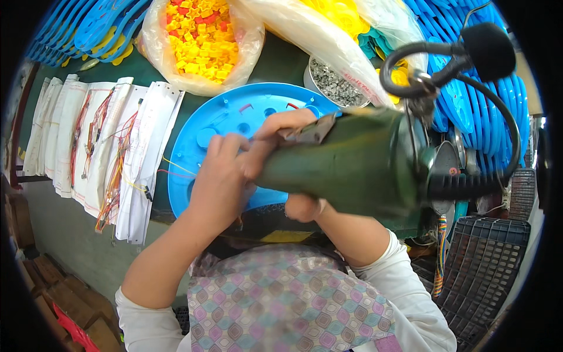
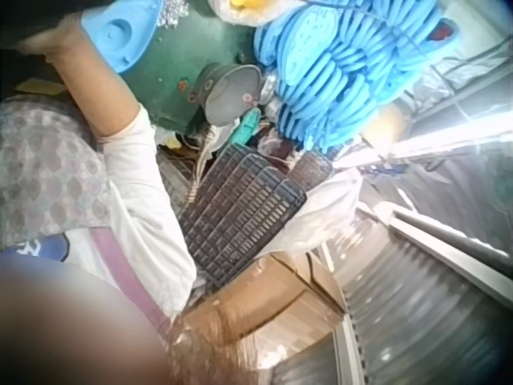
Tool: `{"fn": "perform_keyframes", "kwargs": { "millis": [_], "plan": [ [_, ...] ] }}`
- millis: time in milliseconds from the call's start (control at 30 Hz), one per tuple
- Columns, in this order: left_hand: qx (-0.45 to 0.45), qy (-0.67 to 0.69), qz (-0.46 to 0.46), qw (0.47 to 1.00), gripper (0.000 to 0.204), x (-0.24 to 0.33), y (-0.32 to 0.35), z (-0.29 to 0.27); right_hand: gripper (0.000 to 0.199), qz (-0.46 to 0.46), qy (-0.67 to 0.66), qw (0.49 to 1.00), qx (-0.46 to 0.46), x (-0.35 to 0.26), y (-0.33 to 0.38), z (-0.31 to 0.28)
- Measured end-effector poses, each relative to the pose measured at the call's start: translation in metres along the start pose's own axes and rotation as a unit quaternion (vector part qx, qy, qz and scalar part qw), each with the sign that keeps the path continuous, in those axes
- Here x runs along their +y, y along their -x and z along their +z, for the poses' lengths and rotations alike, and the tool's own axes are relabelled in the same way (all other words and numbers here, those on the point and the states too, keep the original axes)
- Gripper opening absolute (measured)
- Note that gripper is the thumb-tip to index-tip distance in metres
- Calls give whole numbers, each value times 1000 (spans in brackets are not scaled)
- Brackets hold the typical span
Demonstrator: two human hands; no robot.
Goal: The person uses a green hot glue gun to attach small plastic pieces to a blue plastic tray. They repeatedly pick up small plastic components, apply glue, and place them into designated spots on the tray.
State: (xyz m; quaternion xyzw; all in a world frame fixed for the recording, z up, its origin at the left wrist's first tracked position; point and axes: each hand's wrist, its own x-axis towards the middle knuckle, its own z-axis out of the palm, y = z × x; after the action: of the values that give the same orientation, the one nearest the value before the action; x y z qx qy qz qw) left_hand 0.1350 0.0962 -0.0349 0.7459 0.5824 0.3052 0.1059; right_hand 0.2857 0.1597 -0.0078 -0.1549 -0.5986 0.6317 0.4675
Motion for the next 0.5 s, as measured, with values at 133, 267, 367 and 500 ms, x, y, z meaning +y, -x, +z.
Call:
{"fn": "perform_keyframes", "kwargs": {
  "millis": [133, 267, 367, 500],
  "plan": [
    [-32, 17, -56, 998, 73, 8, -4, -5, 69, 15, -8, 1000, -17, -3, -7, -6],
    [-69, 9, -68, 995, 72, 7, -3, -9, 66, 23, -31, 999, -36, -9, -8, -9],
    [-80, -23, -30, 996, 72, -2, -1, -6, 79, 14, -29, 999, -8, -7, -8, -5],
    [-74, -6, -38, 996, 66, 0, -2, -7, 104, 1, 37, 998, 46, -9, -12, -1]
  ]
}}
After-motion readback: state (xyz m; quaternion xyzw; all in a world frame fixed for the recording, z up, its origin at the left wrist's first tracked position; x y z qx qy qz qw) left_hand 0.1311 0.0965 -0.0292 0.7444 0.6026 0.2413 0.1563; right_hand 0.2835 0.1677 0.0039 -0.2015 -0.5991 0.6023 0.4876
